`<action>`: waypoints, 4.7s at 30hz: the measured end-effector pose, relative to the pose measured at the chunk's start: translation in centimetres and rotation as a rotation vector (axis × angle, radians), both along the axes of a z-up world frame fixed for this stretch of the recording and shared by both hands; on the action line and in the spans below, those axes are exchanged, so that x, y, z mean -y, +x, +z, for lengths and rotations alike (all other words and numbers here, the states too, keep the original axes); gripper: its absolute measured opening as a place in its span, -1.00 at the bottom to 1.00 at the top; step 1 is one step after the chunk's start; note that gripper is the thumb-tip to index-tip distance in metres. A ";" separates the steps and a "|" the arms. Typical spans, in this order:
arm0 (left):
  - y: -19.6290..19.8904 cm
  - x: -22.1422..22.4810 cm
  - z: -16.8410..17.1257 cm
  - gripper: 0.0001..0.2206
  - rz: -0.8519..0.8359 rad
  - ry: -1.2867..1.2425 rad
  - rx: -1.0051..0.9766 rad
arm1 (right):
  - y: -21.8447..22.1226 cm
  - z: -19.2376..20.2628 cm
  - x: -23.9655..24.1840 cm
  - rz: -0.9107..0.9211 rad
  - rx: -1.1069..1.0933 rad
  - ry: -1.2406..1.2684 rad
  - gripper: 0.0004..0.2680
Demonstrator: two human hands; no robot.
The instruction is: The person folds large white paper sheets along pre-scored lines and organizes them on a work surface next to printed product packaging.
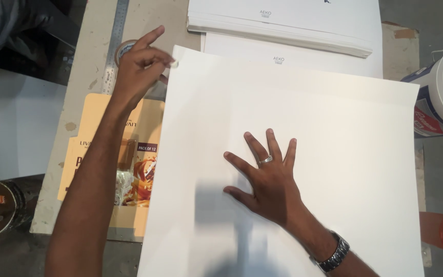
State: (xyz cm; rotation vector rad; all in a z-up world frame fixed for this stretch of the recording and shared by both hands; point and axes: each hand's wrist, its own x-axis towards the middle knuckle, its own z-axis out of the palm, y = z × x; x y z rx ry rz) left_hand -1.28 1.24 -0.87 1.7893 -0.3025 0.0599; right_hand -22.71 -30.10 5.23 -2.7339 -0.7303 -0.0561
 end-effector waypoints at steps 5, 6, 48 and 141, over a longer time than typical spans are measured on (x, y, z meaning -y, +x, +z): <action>-0.1 0.1 0.8 -0.71 -0.057 -0.098 0.055 | -0.2 0.1 -0.1 0.003 -0.012 0.004 -0.49; 0.1 0.4 1.0 -0.71 -0.044 -0.113 0.033 | -0.2 0.3 -0.2 -0.007 -0.022 -0.010 -0.49; -19.7 -1.5 1.5 -0.83 -0.030 0.234 0.247 | 0.2 -0.7 0.5 -0.028 0.004 -0.092 -0.51; 1.5 1.1 0.5 -0.74 0.016 -0.107 -0.098 | 0.1 -0.5 0.4 -0.032 0.019 -0.023 -0.52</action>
